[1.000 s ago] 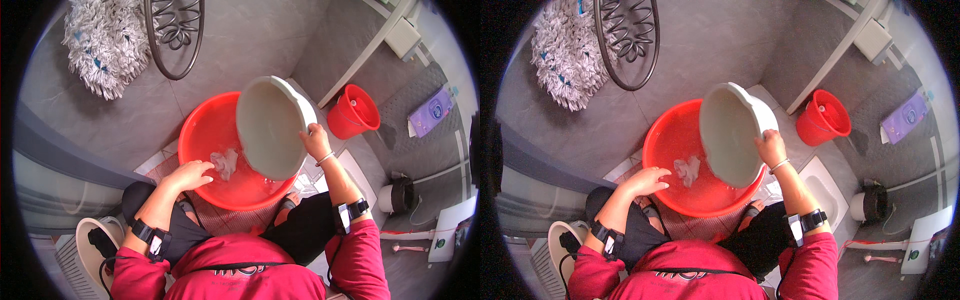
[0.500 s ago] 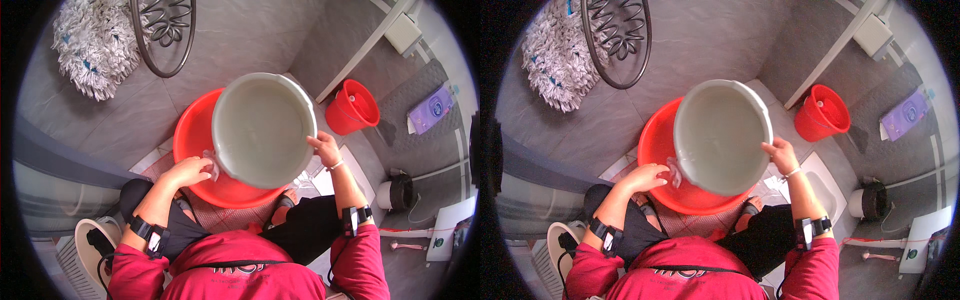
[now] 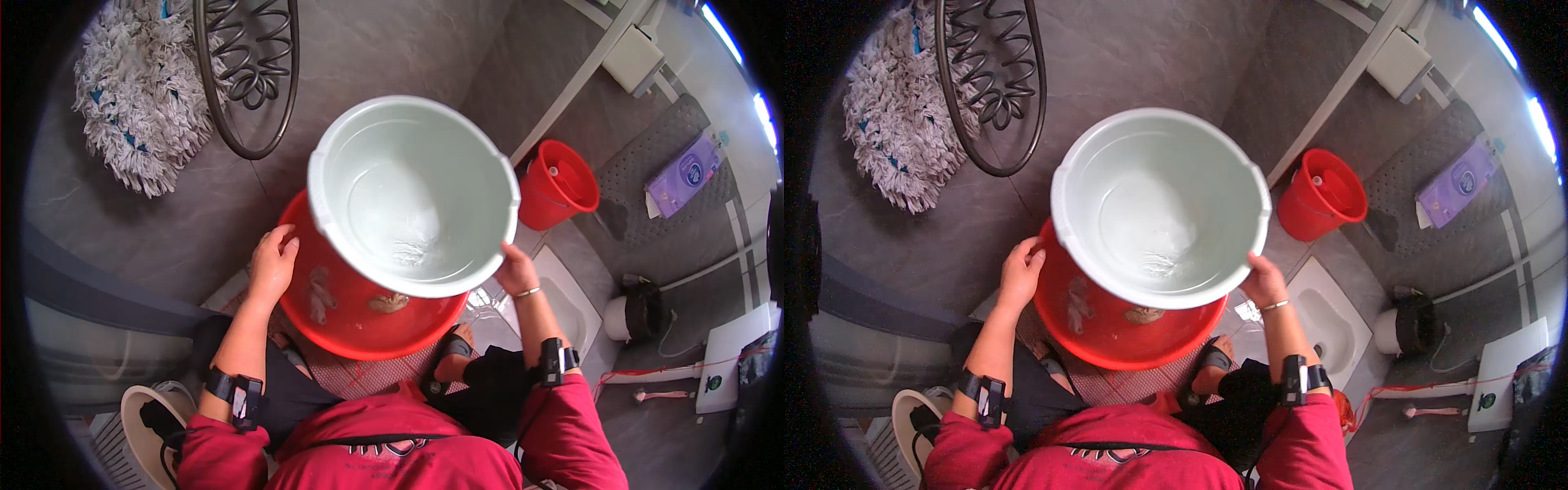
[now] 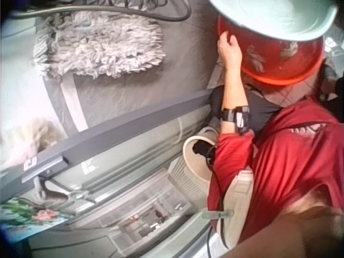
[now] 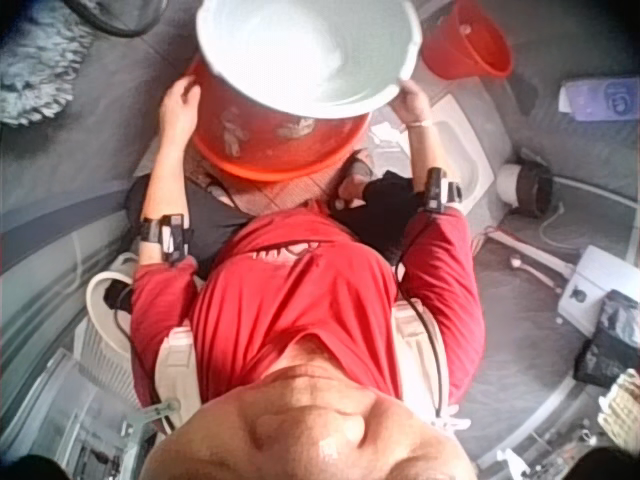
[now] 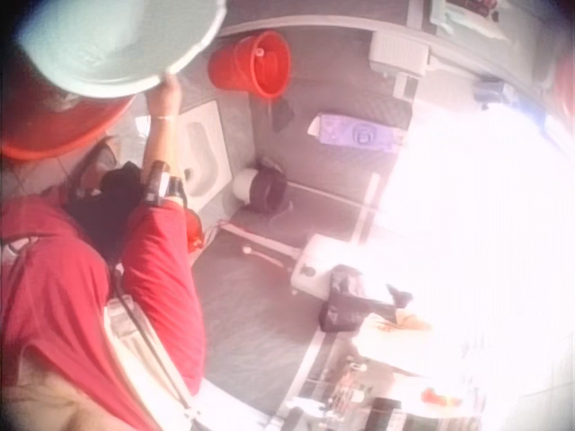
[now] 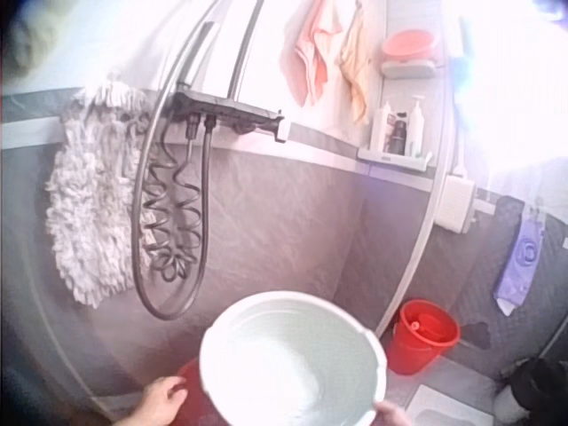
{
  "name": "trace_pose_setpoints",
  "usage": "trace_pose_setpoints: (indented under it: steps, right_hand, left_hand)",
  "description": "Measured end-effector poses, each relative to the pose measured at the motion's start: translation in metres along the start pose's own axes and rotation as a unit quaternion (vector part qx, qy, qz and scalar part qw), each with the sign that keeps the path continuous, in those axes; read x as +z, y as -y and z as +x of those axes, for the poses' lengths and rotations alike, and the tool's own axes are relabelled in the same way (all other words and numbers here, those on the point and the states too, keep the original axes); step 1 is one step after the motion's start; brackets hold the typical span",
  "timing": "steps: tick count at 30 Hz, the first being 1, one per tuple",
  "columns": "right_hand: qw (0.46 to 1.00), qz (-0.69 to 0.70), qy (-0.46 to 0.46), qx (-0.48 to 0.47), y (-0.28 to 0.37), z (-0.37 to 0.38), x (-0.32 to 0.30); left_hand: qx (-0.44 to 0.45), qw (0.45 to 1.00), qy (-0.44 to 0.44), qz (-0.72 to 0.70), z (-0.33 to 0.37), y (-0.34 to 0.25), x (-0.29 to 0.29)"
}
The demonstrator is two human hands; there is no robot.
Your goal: Hand washing clothes in a plastic basin.
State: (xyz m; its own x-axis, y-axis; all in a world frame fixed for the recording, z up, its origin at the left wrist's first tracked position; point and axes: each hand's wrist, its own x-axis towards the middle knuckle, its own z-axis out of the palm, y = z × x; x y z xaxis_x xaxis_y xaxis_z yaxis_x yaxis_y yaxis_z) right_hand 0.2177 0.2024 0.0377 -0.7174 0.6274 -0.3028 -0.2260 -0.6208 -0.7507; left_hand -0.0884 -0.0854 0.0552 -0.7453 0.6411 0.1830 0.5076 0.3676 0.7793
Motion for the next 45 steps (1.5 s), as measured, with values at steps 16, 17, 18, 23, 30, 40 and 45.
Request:
trace_pose_setpoints:
  steps: [16,17,18,23,30,40,45]
  right_hand:
    - [0.993,0.077,-0.024,0.086,-0.071,0.007,0.006]
    - [0.991,0.092,-0.033,0.091,-0.078,0.003,0.008]
    - [0.991,0.110,-0.022,0.072,-0.081,-0.003,0.012]
    - [0.994,0.112,-0.013,-0.004,-0.067,-0.026,-0.003]
    - [0.991,0.131,0.012,0.013,-0.080,0.010,0.010]
    - [0.991,0.132,0.013,0.007,-0.085,-0.021,-0.009]
    - [0.993,0.100,0.037,0.049,-0.094,-0.007,0.018]
  left_hand:
    - [-0.036,0.984,-0.078,-0.154,0.007,0.003,-0.003]
    - [-0.036,0.985,-0.080,-0.151,0.007,0.004,-0.006]
    - [-0.058,0.977,-0.077,-0.190,0.006,0.004,-0.008]
    - [-0.082,0.959,-0.061,-0.266,0.002,-0.003,-0.016]
    - [-0.073,0.957,-0.053,-0.277,0.005,-0.010,-0.009]
    - [-0.067,0.929,0.029,-0.362,-0.001,-0.013,-0.014]
    - [-0.076,0.914,0.023,-0.399,0.002,-0.019,-0.011]
